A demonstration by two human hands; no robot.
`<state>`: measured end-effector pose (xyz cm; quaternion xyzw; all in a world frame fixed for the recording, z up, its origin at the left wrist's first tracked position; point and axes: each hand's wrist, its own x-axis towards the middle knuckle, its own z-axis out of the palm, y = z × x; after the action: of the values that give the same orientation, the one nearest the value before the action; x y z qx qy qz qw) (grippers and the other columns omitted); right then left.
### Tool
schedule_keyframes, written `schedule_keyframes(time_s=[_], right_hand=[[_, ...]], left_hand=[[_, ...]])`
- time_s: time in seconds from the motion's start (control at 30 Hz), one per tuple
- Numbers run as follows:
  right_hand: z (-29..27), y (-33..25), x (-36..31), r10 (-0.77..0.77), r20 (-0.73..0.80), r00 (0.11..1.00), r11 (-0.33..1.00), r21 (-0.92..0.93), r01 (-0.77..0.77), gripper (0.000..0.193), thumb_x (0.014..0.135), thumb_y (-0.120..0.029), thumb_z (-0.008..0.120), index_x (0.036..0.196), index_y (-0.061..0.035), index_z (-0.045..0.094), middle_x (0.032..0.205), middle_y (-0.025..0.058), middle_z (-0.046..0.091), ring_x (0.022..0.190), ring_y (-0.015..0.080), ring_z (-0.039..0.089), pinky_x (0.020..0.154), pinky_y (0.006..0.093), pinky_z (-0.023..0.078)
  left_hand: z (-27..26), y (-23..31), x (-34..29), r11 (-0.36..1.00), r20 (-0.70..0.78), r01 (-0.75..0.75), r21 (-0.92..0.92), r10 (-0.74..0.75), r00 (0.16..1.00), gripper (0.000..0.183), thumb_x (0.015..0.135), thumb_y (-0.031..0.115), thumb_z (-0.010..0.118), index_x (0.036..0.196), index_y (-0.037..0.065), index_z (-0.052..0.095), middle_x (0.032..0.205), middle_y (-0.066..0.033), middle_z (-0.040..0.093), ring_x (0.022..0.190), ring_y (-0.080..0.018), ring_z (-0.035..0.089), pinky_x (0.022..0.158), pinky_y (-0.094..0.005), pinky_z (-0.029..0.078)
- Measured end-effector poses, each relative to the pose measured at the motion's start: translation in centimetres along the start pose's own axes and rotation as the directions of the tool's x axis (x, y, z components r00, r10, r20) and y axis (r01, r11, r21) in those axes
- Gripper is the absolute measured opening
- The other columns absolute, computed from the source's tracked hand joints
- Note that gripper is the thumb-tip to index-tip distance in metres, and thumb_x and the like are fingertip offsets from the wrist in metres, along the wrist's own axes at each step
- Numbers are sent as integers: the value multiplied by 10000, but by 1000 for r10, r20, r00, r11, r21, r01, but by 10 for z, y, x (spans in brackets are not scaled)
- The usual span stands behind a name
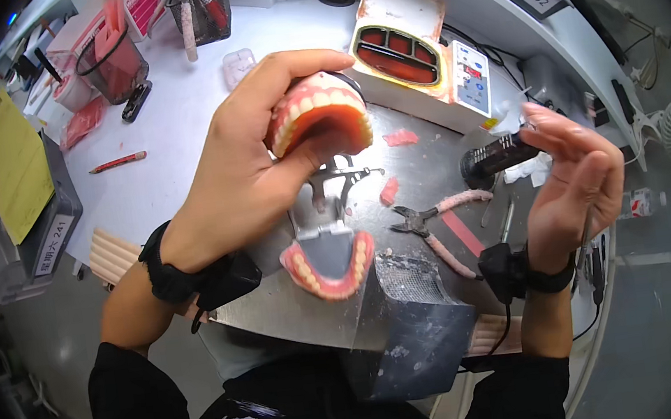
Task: Adjusting, cleaning, and marking dental denture models using hand tools and wipes.
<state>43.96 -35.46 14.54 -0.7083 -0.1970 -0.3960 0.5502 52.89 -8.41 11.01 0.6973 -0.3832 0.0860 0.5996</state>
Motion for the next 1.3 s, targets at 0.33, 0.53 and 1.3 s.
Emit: schedule_keyframes(time_s=[0.33,0.53,1.3], right_hand=[[-38,1,-30,290,-426,857,887,-217,-408,493,924,-72,673,1363,22,470,1225,94,568,1122,177,543,996,311,426],[-40,25,-40,481,-202,853,849,-137,-511,467,899,-105,729,1305,-32,509,1207,69,570,1133,170,539,1033,313,395],[-130,26,-33,448,108,887,449,-885,-119,149,769,15,614,785,-38,476,689,45,459,661,122,431,610,271,372]], left_hand=[[-9,11,-3,996,183,-26,-89,42,982,501,981,333,636,1362,33,512,1076,-82,634,1020,-145,655,901,-287,532],[-10,10,-5,970,243,62,-235,-3,970,658,1005,525,507,1433,28,449,1117,-100,611,1065,-174,653,951,-316,544],[-56,51,-96,988,-133,-90,124,106,985,130,878,103,720,953,17,657,1006,-159,690,943,-277,651,851,-383,524]])
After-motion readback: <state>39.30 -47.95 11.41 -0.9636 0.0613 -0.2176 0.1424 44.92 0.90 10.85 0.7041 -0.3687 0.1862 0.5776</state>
